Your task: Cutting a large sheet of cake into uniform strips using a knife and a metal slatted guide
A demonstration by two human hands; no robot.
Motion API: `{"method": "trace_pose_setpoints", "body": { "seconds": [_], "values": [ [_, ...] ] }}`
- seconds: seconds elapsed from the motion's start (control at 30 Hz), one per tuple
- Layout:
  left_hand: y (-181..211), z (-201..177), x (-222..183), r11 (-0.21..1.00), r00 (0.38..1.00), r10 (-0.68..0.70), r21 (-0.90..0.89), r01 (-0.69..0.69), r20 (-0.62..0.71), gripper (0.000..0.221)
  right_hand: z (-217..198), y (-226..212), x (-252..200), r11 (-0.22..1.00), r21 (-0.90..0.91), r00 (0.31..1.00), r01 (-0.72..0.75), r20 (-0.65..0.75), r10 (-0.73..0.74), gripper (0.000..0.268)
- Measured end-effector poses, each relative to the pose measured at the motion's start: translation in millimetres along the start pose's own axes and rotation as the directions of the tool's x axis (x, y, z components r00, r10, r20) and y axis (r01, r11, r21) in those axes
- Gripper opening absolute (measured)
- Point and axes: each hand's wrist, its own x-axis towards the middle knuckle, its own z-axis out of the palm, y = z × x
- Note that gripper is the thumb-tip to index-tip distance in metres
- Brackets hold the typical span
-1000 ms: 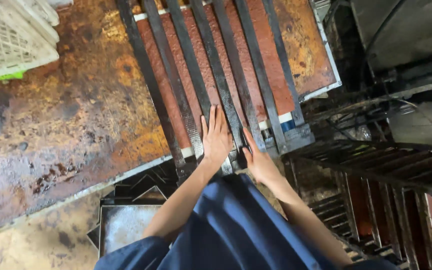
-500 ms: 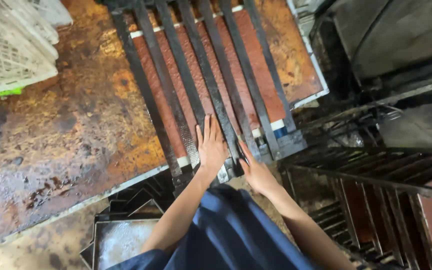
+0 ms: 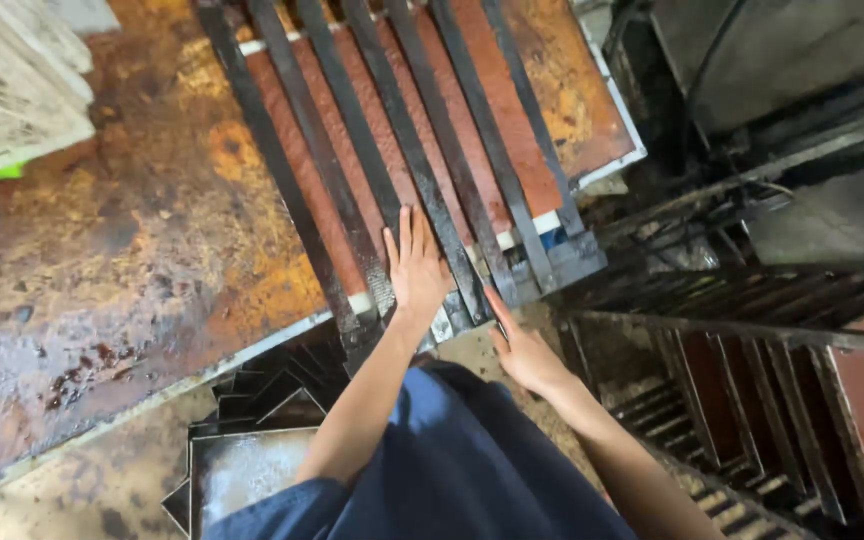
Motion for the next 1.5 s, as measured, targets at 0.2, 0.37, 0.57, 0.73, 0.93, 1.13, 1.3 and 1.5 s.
{"method": "trace_pose_setpoints", "body": {
  "seconds": [0.2, 0.37, 0.57, 0.73, 0.93, 1.13, 1.3, 1.5],
  "values": [
    [2.4, 12.1, -3.3, 1.000, 0.998, 0.012, 0.018, -0.011, -0.062, 0.093, -26.7, -50.7, -20.5, 0.991, 0.027, 0.986, 0.134, -0.106, -0.131, 0.064],
    [-1.0, 18.9, -3.7, 1.000, 0.998, -0.005, 0.020, 0.006, -0.068, 0.094, -1.2, -7.9, -81.0, 1.000, -0.017, 1.000, -0.015, 0.010, 0.015, 0.066],
    [2.0, 3.9, -3.4, 0.998, 0.998, -0.018, 0.055, 0.015, 0.059, 0.089, 2.4, -11.2, -43.1, 0.991, 0.010, 0.989, 0.130, -0.078, -0.129, 0.065],
    [-39.8, -8.0, -25.0, 0.941, 0.979, -0.050, -0.337, -0.020, -0.198, 0.061, -14.3, 5.7, -101.7, 0.997, 0.071, 0.997, 0.037, 0.067, -0.042, 0.067],
    [-173.9, 44.0, -146.2, -0.034, 0.619, -0.735, -0.926, 0.376, 0.278, 0.037, 11.3, 81.2, -91.8, 0.827, 0.546, 0.972, 0.131, -0.234, 0.000, 0.076],
    [-103.3, -51.2, -121.1, -0.498, 0.523, -0.359, -0.633, 0.593, 0.773, 0.096, 29.4, 168.6, -32.3, 0.451, 0.845, 0.926, 0.286, -0.365, 0.097, 0.062],
    [-133.1, -2.9, -108.2, -0.327, 0.393, -0.425, -0.542, 0.774, 0.816, 0.063, -2.0, 235.0, 2.0, 0.419, 0.854, 0.919, 0.308, -0.381, 0.101, 0.049],
    [-99.8, -23.8, -111.4, -0.198, 0.376, -0.769, -0.752, 0.629, 0.517, 0.059, -32.8, 304.8, 34.6, 0.324, 0.868, 0.885, 0.377, -0.440, 0.151, 0.045]
  ]
}}
